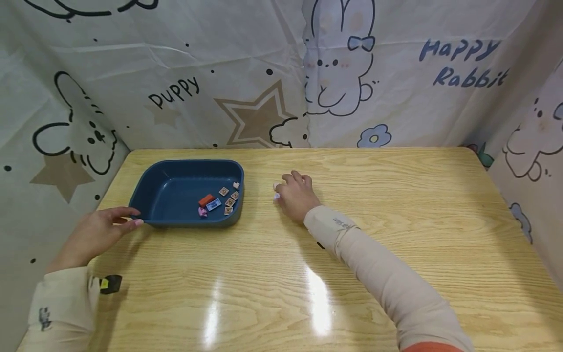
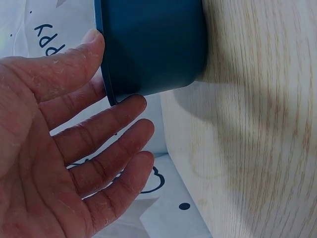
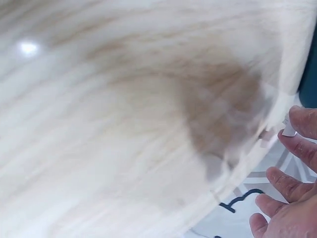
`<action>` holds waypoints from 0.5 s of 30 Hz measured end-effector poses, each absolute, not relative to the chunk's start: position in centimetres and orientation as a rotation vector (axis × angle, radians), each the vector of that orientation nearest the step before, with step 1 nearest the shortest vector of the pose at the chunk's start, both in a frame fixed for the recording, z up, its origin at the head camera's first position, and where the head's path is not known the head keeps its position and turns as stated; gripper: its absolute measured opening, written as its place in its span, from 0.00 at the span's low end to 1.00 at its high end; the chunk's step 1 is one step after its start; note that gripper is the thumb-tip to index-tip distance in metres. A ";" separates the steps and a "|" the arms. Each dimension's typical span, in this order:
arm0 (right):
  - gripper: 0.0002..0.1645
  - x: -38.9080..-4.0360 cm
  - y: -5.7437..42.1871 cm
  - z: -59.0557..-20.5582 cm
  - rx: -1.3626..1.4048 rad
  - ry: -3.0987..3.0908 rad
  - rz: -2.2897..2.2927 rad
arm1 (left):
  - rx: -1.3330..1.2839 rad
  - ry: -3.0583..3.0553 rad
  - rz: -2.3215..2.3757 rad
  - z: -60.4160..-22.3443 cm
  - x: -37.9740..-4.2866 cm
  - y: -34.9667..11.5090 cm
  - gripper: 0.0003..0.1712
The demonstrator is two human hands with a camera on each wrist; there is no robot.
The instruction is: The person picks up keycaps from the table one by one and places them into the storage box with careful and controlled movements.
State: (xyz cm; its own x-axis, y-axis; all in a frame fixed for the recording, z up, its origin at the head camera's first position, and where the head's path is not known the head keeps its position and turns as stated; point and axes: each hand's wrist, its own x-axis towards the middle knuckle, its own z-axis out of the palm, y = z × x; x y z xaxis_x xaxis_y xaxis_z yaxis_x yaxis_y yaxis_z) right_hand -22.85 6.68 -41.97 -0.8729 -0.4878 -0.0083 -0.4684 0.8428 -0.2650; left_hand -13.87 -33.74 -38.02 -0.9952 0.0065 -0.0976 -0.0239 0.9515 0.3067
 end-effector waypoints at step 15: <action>0.14 -23.7 1.6 -38.2 -0.896 2.988 -0.459 | 0.001 3.022 0.444 -38.2 -13.9 -33.8 0.23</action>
State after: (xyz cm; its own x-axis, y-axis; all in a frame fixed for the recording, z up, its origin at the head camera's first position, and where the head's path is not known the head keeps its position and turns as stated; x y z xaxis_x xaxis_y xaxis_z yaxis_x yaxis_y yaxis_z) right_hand -23.70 1.57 -38.19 -0.8383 -0.5371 0.0934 -0.5404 0.7961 -0.2725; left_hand -13.94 -33.76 -38.16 -0.9962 0.0131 -0.0863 -0.0123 0.9577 0.2874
